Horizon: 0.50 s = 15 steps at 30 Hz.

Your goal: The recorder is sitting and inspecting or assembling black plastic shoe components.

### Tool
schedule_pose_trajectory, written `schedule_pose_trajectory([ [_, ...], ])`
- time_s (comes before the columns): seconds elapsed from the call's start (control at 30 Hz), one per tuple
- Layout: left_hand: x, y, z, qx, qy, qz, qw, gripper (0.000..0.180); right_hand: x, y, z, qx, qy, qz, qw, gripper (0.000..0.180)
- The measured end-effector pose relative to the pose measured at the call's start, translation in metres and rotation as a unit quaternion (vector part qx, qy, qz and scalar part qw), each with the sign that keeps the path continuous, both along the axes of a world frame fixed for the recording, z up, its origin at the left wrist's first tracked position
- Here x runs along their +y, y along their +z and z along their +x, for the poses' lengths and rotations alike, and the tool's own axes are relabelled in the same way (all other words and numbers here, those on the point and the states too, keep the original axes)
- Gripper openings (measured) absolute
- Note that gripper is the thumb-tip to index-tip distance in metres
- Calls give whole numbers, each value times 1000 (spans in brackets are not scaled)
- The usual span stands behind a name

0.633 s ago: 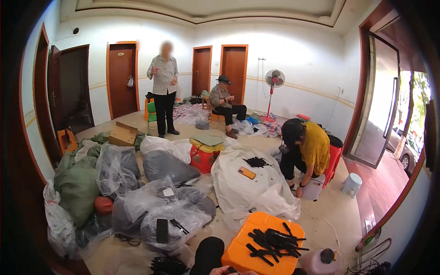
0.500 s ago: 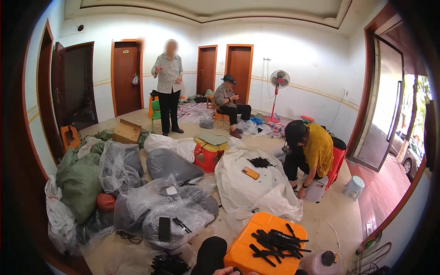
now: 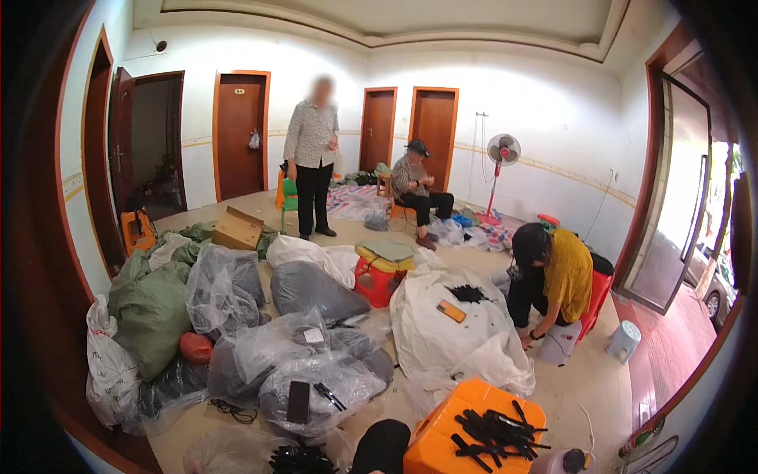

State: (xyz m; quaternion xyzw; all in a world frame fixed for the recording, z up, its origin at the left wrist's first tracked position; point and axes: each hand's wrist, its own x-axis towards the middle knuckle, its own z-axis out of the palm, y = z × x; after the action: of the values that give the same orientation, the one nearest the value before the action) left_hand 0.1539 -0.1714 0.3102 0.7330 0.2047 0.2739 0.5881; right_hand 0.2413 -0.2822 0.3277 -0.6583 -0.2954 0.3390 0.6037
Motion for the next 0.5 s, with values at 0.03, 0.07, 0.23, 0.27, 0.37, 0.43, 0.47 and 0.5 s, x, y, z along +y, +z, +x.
schedule_pose_trajectory([
  [0.03,3,-9,-3,-19,18,-46,999,22,4,-17,-2,64,20,-6,998,14],
  [0.07,4,-5,-8,-9,21,-47,999,22,6,-41,1,-8,25,-5,1000,14],
  [0.23,17,-9,-23,36,81,34,995,18,31,-58,-7,-289,-47,28,956,16],
  [0.27,33,-20,-23,43,103,29,993,18,38,-59,-6,-264,-35,-3,964,16],
  [0.37,93,-42,-29,69,242,-45,967,22,53,-15,-8,-105,80,-125,983,19],
  [0.43,145,-41,-51,36,284,-192,939,34,46,-17,-6,-80,13,-92,992,23],
  [0.47,172,-84,-65,-41,330,-303,893,31,40,-21,-3,-30,14,-122,992,23],
  [0.5,191,-112,-81,-49,337,-403,849,29,34,-24,-1,6,20,-127,992,22],
])
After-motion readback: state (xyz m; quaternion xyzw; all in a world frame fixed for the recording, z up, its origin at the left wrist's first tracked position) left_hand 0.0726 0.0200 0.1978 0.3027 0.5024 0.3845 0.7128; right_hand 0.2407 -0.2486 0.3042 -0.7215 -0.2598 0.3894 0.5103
